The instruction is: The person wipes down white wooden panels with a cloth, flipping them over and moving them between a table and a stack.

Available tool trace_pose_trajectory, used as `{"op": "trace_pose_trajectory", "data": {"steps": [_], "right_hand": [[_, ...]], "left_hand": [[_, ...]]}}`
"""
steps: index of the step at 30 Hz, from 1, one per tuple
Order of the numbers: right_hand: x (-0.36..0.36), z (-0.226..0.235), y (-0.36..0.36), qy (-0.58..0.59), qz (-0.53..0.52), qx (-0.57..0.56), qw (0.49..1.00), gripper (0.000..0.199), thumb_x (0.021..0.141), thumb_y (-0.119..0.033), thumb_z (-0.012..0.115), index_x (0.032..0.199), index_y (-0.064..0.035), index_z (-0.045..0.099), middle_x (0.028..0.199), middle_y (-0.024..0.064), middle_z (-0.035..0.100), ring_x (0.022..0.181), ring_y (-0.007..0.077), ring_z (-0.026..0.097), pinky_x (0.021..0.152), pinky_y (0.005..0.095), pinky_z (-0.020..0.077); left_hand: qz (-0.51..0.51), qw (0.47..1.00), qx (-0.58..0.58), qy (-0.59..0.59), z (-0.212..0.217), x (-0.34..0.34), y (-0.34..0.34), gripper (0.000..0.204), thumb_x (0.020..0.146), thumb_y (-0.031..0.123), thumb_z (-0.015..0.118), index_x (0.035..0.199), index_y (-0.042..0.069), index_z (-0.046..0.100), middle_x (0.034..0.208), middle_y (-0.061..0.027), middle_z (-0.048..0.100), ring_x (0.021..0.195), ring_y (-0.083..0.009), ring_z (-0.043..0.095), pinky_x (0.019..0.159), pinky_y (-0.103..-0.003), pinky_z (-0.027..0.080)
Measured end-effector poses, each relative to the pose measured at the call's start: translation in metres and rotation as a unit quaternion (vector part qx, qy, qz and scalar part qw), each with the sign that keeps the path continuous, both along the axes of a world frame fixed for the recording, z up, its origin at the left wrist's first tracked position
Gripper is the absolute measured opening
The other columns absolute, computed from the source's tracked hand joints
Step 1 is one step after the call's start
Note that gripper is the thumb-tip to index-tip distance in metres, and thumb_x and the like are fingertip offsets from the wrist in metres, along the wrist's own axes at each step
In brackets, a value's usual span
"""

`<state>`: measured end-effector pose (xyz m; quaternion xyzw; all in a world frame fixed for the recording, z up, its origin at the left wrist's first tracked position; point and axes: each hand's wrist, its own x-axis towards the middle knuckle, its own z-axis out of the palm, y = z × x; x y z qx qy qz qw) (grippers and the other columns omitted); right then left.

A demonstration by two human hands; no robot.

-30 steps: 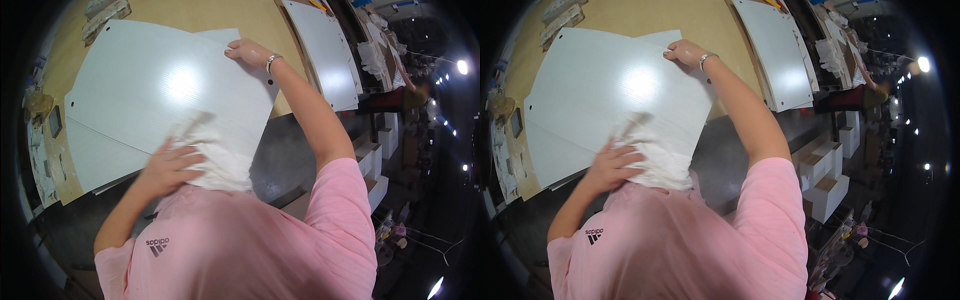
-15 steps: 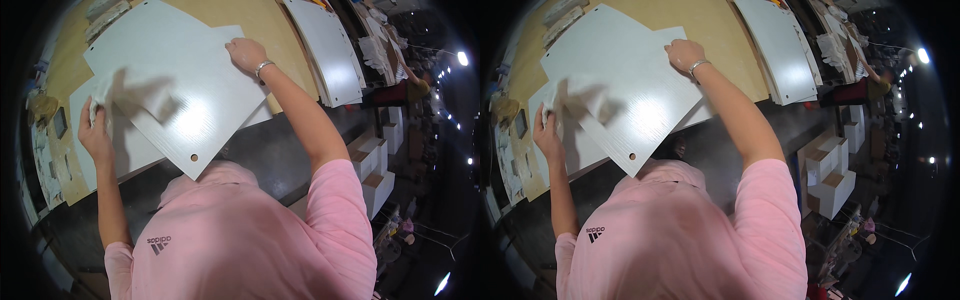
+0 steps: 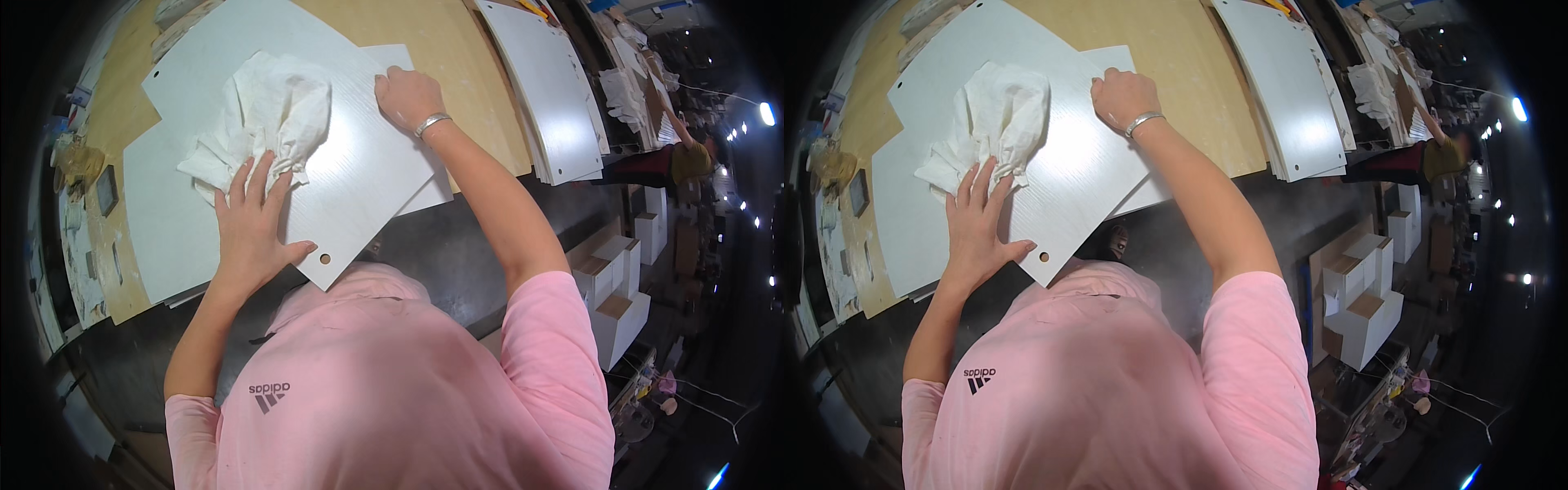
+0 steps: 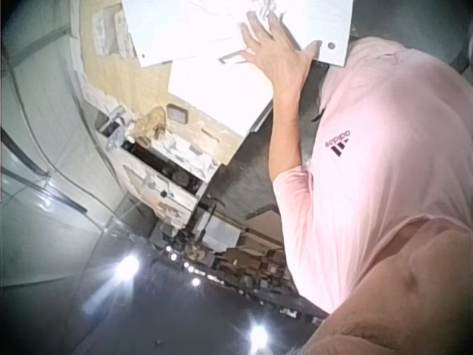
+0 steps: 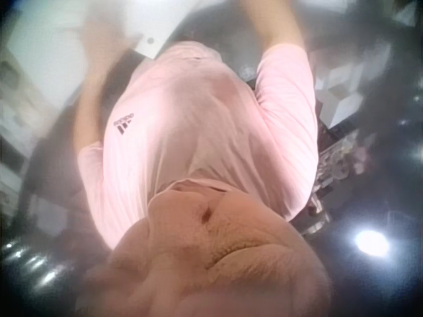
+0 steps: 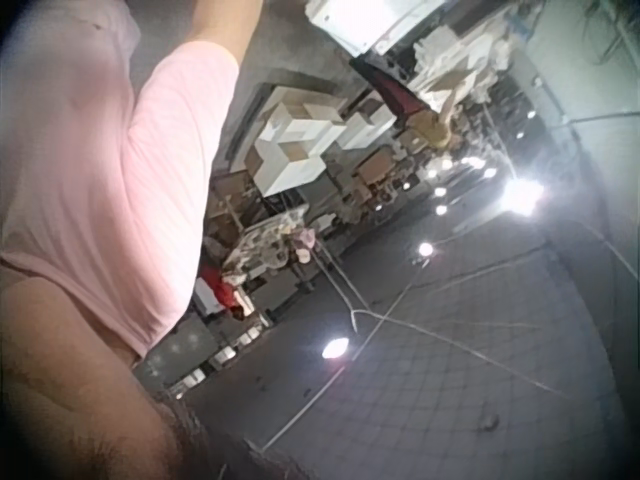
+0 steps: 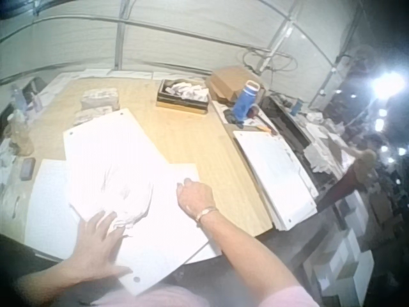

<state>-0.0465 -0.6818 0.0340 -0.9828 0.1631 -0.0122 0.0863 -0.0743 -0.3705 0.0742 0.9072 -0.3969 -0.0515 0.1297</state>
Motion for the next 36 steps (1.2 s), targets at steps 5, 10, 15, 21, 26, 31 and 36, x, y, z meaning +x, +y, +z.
{"op": "trace_pose_trajectory", "data": {"steps": [5, 10, 15, 21, 26, 31, 36], "right_hand": [[0.0, 0.001, 0.0, -0.004, 0.001, 0.005, 1.0, 0.043, 0.099, -0.035, 0.042, 0.093, -0.0009, 0.068, 0.081, 0.0189, 0.071, 0.076, 0.0344, 0.07, 0.072, 0.0448, 0.0545], [0.001, 0.001, 0.002, -0.005, 0.003, 0.002, 1.0, 0.044, 0.099, -0.035, 0.041, 0.094, -0.0009, 0.067, 0.081, 0.0186, 0.071, 0.077, 0.0341, 0.07, 0.072, 0.0444, 0.0545], [0.0, 0.0, -0.001, 0.0, 0.001, 0.002, 1.0, 0.044, 0.099, -0.036, 0.041, 0.095, -0.001, 0.067, 0.08, 0.0184, 0.071, 0.076, 0.0341, 0.07, 0.072, 0.0442, 0.0546], [0.0, 0.001, 0.0, -0.005, 0.004, 0.005, 1.0, 0.044, 0.099, -0.036, 0.041, 0.095, -0.0008, 0.067, 0.081, 0.0187, 0.071, 0.077, 0.0343, 0.07, 0.073, 0.0445, 0.0545], [0.0, 0.0, 0.0, -0.01, 0.001, 0.006, 1.0, 0.044, 0.099, -0.036, 0.042, 0.095, -0.0005, 0.068, 0.081, 0.0191, 0.071, 0.077, 0.0347, 0.07, 0.073, 0.0447, 0.0544], [0.0, 0.002, 0.002, -0.008, 0.004, 0.004, 1.0, 0.043, 0.099, -0.035, 0.043, 0.095, -0.0002, 0.067, 0.081, 0.0194, 0.071, 0.077, 0.035, 0.07, 0.074, 0.0443, 0.0544], [0.0, 0.0, 0.0, -0.008, -0.005, 0.008, 1.0, 0.043, 0.098, -0.035, 0.043, 0.094, -0.0001, 0.067, 0.08, 0.0194, 0.071, 0.077, 0.0352, 0.069, 0.073, 0.0443, 0.0541]], "left_hand": [[-0.004, 0.999, -0.032, 0.017, -0.009, 0.006, 0.005, 0.081, 0.06, 0.018, 0.082, 0.136, 0.012, 0.054, 0.155, -0.0097, 0.035, 0.141, -0.036, 0.032, 0.109, -0.056, 0.028], [-0.026, 0.995, -0.083, 0.046, -0.016, 0.015, 0.014, 0.073, 0.063, 0.01, 0.08, 0.132, 0.012, 0.058, 0.15, -0.0078, 0.042, 0.137, -0.0352, 0.037, 0.109, -0.052, 0.034], [-0.002, 0.986, -0.138, 0.094, -0.01, 0.016, 0.009, 0.067, 0.064, -0.001, 0.076, 0.128, 0.012, 0.061, 0.145, -0.0085, 0.048, 0.132, -0.0332, 0.043, 0.11, -0.041, 0.037], [0.003, 0.984, -0.134, 0.118, -0.007, 0.015, 0.009, 0.07, 0.063, 0.0, 0.078, 0.129, 0.01, 0.059, 0.145, -0.0099, 0.046, 0.133, -0.0342, 0.041, 0.113, -0.043, 0.034], [-0.002, 0.985, -0.128, 0.119, -0.002, 0.013, 0.007, 0.069, 0.063, 0.0, 0.077, 0.13, 0.009, 0.059, 0.146, -0.0103, 0.045, 0.133, -0.0344, 0.04, 0.113, -0.043, 0.034], [-0.012, 0.987, -0.124, 0.099, -0.009, 0.016, 0.011, 0.069, 0.064, 0.0, 0.077, 0.13, 0.007, 0.058, 0.146, -0.0105, 0.045, 0.134, -0.0345, 0.039, 0.113, -0.043, 0.034], [-0.009, 0.985, -0.124, 0.117, 0.002, 0.01, 0.005, 0.07, 0.063, -0.001, 0.076, 0.13, 0.007, 0.058, 0.146, -0.011, 0.044, 0.135, -0.0352, 0.038, 0.112, -0.044, 0.034]]}}
